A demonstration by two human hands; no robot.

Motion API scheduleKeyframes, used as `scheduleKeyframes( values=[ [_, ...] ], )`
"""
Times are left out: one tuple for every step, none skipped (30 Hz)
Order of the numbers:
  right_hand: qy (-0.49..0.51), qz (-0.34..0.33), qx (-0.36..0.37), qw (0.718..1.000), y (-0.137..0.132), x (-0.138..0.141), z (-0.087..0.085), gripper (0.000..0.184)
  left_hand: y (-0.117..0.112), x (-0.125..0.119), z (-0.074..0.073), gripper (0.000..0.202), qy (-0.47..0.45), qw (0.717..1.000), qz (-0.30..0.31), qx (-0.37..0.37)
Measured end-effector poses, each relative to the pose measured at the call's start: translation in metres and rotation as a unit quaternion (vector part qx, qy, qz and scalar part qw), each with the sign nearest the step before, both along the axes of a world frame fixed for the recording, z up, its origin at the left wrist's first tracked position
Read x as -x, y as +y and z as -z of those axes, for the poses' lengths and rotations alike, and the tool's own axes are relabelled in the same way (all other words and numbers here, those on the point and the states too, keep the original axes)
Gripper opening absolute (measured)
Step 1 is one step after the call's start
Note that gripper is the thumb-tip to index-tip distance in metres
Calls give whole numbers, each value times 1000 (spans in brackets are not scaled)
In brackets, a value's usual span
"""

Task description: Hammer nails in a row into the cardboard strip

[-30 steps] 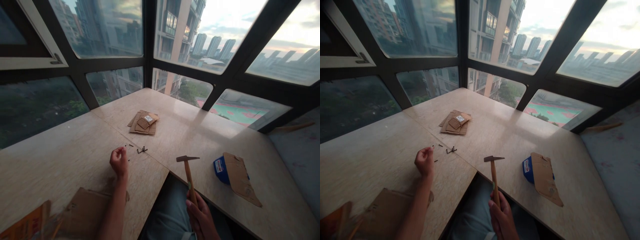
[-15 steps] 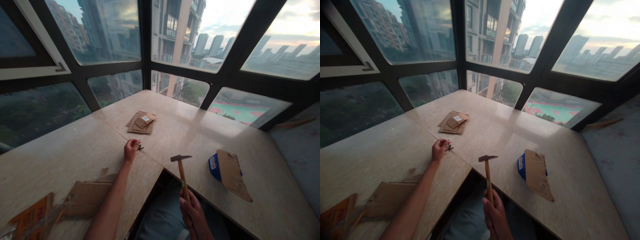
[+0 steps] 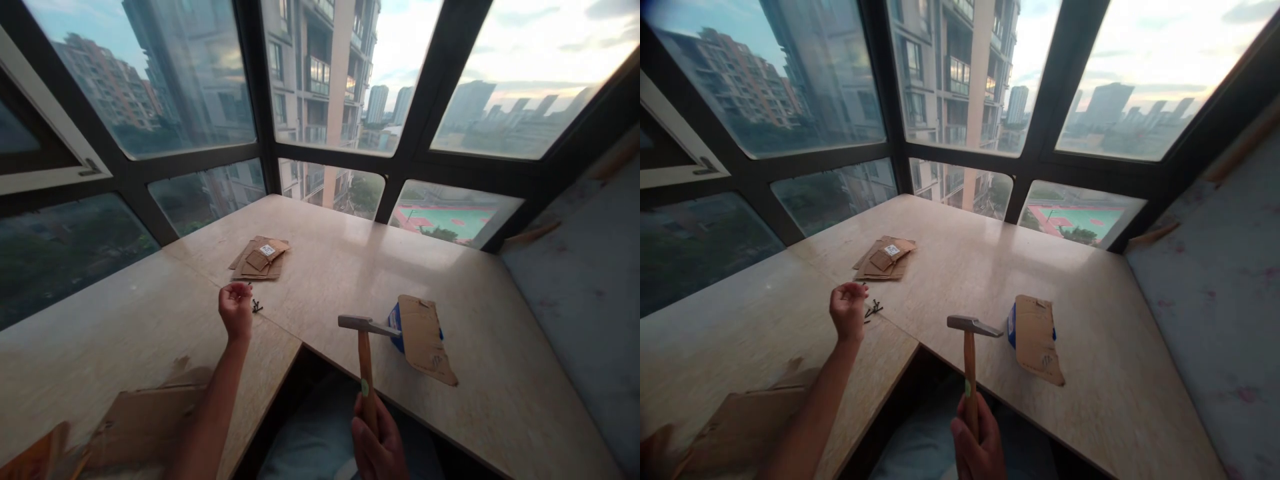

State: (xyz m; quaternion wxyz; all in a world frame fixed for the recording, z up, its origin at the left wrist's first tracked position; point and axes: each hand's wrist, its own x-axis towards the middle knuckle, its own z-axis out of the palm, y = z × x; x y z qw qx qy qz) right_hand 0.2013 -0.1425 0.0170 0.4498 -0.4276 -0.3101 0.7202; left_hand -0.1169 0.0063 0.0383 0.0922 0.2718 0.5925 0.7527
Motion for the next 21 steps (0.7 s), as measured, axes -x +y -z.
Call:
scheduleKeyframes(
  values=[
    [2, 6, -7, 1000, 0, -1, -4, 49, -1, -13, -12, 25, -22, 999, 20, -30],
    [5, 13, -13, 1000, 0, -3, -7, 47, -3, -27, -24, 30, -54, 996, 46, -53],
    [11, 19, -18, 1000, 1, -4, -10, 45, -5, -43, -35, 34, -93, 990, 83, -67],
    [21, 28, -19, 999, 2, -6, -13, 44, -7, -60, -45, 35, -141, 980, 123, -73],
    [32, 41, -20, 998, 4, -8, -14, 44, -8, -78, -53, 33, -186, 967, 156, -82],
    [43, 56, -20, 997, 5, -10, -15, 44, -10, -96, -59, 31, -229, 952, 187, -83],
    [52, 71, -20, 996, 6, -14, -15, 44, -11, -114, -63, 29, -269, 935, 215, -78],
    [56, 86, -22, 994, 6, -18, -15, 45, -11, -133, -65, 27, -310, 918, 239, -69],
    [57, 99, -24, 993, 5, -23, -14, 46, -12, -151, -65, 25, -352, 897, 260, -58],
    [53, 109, -27, 992, 5, -29, -12, 47, -11, -168, -65, 21, -391, 876, 278, -45],
    [46, 117, -31, 992, 3, -36, -10, 47, -10, -185, -64, 18, -425, 854, 297, -36],
    [36, 125, -36, 991, 2, -44, -9, 47, -9, -200, -64, 16, -452, 833, 318, -27],
    [24, 135, -44, 990, 0, -52, -8, 48, -7, -215, -63, 15, -473, 813, 338, -21],
    [10, 144, -51, 988, -1, -61, -8, 47, -5, -228, -64, 13, -486, 796, 361, -19],
    [-3, 153, -56, 987, -3, -71, -9, 47, -3, -239, -65, 13, -493, 781, 383, -20],
    [-14, 161, -55, 985, -3, -80, -12, 47, 0, -249, -67, 17, -497, 768, 402, -22],
    [-21, 169, -49, 984, -4, -89, -16, 48, 3, -258, -70, 22, -498, 758, 421, -24],
    [-24, 177, -40, 983, -3, -98, -21, 49, 6, -265, -72, 25, -498, 749, 436, -24],
    [-25, 185, -30, 982, -2, -106, -27, 50, 10, -271, -75, 27, -498, 742, 448, -21],
    [-24, 192, -22, 981, 0, -114, -33, 51, 14, -276, -78, 25, -497, 738, 457, -13],
    [-27, 198, -19, 980, 2, -122, -39, 52, 18, -281, -80, 22, -495, 735, 464, -3]
  ],
)
